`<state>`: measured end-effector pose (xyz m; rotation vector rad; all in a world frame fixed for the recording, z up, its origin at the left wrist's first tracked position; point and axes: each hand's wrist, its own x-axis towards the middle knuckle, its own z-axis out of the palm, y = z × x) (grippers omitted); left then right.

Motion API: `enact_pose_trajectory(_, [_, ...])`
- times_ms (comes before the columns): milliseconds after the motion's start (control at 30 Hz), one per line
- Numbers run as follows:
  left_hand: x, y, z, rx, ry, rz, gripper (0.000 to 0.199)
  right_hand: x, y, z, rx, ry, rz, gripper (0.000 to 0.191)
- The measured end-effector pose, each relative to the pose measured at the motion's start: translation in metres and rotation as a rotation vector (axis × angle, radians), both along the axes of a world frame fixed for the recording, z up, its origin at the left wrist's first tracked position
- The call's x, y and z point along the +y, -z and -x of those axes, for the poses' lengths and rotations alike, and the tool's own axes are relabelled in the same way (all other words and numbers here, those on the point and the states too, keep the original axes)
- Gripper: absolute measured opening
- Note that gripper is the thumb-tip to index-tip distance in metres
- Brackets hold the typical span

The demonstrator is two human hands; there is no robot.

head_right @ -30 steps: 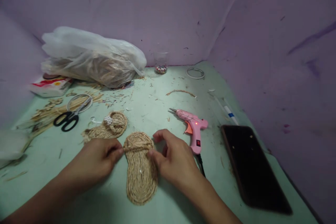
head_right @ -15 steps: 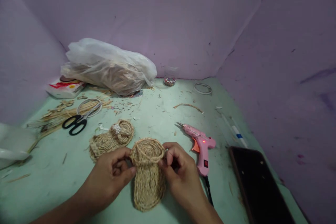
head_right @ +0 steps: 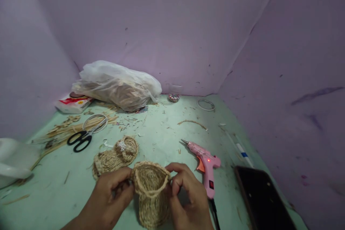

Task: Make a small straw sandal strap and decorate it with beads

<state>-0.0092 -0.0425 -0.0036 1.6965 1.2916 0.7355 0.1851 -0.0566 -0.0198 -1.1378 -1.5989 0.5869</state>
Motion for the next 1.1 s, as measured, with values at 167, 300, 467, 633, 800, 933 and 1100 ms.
enact_pose_trajectory(167, [0.003, -0.003, -0.001, -0.010, -0.010, 0.056, 0.020, 0.002, -0.004, -0.002, -0.131, -0.052, -0.127, 0.021])
enact_pose_trajectory(300, [0.002, -0.006, -0.003, -0.005, -0.059, 0.089, 0.023, 0.000, -0.005, -0.001, -0.176, 0.038, -0.074, 0.016])
enact_pose_trajectory(467, [-0.001, -0.011, -0.007, 0.034, -0.135, 0.185, 0.025, 0.001, -0.017, 0.006, -0.138, 0.044, -0.085, 0.016])
enact_pose_trajectory(633, [-0.003, -0.016, -0.011, 0.113, -0.132, 0.180, 0.022, 0.008, -0.032, 0.018, -0.206, -0.043, 0.040, 0.012])
enact_pose_trajectory(800, [-0.005, -0.019, -0.011, 0.173, -0.102, 0.138, 0.020, 0.019, -0.046, 0.015, -0.288, -0.104, 0.376, 0.012])
enact_pose_trajectory(933, [-0.005, -0.020, -0.012, 0.224, -0.080, 0.121, 0.018, 0.035, -0.052, 0.010, -0.103, -0.236, 0.808, 0.021])
enact_pose_trajectory(1100, [-0.005, -0.019, -0.012, 0.235, -0.075, 0.144, 0.019, 0.047, -0.052, 0.007, 0.097, -0.337, 0.998, 0.025])
